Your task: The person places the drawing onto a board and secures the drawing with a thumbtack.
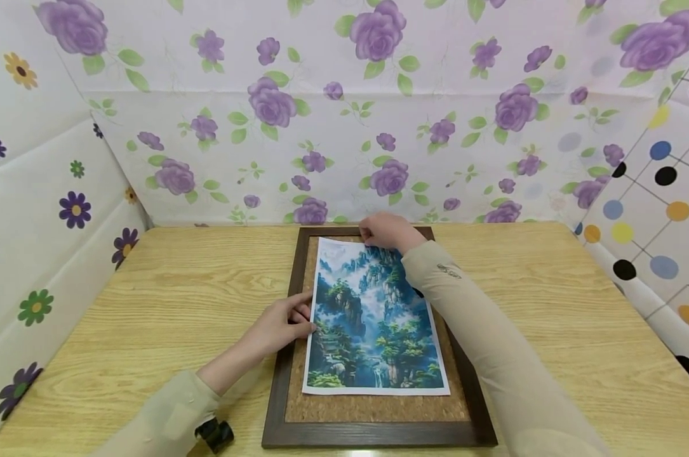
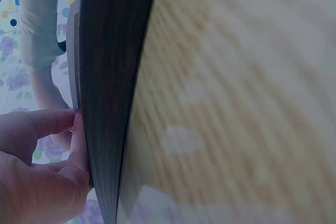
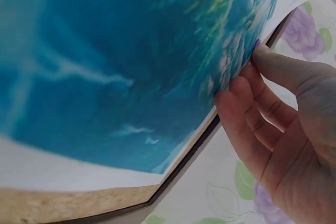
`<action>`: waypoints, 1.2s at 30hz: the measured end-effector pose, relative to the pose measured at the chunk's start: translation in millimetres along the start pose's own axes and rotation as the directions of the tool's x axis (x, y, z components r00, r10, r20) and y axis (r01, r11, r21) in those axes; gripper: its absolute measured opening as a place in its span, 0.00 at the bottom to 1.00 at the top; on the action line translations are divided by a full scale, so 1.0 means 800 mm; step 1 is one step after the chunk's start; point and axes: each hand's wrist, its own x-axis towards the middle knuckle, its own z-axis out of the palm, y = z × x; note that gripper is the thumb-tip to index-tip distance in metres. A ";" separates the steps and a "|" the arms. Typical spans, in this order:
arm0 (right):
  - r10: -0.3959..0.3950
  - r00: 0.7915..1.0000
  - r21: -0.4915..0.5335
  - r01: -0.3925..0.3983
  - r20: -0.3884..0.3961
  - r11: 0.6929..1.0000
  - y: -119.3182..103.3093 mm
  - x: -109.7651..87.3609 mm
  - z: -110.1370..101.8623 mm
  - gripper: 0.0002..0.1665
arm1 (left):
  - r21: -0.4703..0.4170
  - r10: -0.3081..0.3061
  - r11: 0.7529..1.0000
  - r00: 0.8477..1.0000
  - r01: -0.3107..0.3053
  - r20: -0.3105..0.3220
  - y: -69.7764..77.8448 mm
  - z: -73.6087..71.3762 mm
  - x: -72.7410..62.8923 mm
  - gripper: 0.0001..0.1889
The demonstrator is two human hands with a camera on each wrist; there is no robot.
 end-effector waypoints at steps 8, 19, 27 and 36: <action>0.026 1.000 -0.007 -0.026 -0.005 1.000 -0.006 -0.002 -0.003 0.07 | -0.011 -0.004 1.000 1.000 0.004 -0.003 0.002 -0.001 -0.002 0.35; 0.041 0.999 -0.044 -0.042 -0.024 0.998 -0.010 -0.001 0.000 0.08 | -0.031 0.002 1.000 1.000 -0.001 0.011 0.003 0.000 -0.005 0.35; 0.042 0.996 -0.058 -0.047 -0.080 0.997 -0.011 -0.001 0.000 0.09 | -0.004 0.003 1.000 1.000 -0.003 0.003 0.006 -0.002 -0.003 0.35; 0.061 0.992 -0.004 -0.062 -0.109 0.998 -0.009 -0.013 0.004 0.09 | -0.093 0.006 0.996 0.996 0.003 0.094 0.007 -0.008 -0.002 0.36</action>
